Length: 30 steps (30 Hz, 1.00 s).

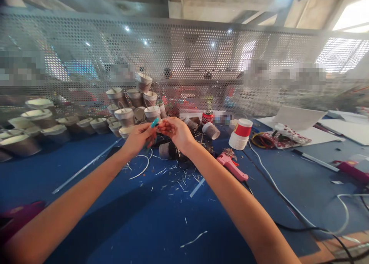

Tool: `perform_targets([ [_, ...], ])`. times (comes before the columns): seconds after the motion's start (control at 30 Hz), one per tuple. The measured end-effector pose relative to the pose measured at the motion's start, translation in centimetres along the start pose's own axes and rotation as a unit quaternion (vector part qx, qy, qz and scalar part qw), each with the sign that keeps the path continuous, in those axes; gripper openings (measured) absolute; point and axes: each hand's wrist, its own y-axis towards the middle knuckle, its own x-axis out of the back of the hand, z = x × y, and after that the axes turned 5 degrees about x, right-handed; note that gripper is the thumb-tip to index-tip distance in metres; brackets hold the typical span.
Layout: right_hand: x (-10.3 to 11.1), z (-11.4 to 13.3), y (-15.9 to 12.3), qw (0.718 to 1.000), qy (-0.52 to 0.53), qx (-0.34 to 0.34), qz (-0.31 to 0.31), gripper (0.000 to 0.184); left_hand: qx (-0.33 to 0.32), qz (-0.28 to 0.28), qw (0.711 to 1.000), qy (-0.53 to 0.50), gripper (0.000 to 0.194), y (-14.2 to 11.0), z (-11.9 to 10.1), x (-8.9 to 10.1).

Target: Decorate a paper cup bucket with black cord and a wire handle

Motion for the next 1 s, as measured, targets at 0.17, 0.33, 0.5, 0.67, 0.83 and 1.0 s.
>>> perform_targets([
  [0.17,0.4,-1.2,0.1,0.998,0.014,0.067,0.013,0.006,0.048,-0.024,0.991,-0.12,0.041,0.1,0.6,-0.9],
  [0.33,0.6,-2.1,0.2,0.987,0.001,0.153,0.043,0.005,0.037,-0.011,0.99,-0.132,0.039,-0.1,1.2,-1.8],
  [0.5,0.7,-1.9,0.4,0.996,0.053,0.067,0.002,0.015,-0.053,-0.057,0.995,0.063,0.038,-0.6,1.7,-1.9],
  [0.67,0.8,-1.7,0.5,0.996,0.08,0.027,-0.01,0.027,-0.175,-0.087,0.941,0.275,0.034,-1.3,0.9,-1.9],
  [0.83,0.7,-1.6,0.3,0.994,0.105,-0.016,-0.017,0.03,-0.207,-0.109,0.895,0.379,0.03,-1.1,1.1,-1.6],
  [1.0,-0.3,-1.2,-0.5,0.99,0.126,-0.046,0.051,0.028,-0.153,-0.203,0.886,0.388,0.028,0.4,1.5,1.4],
])
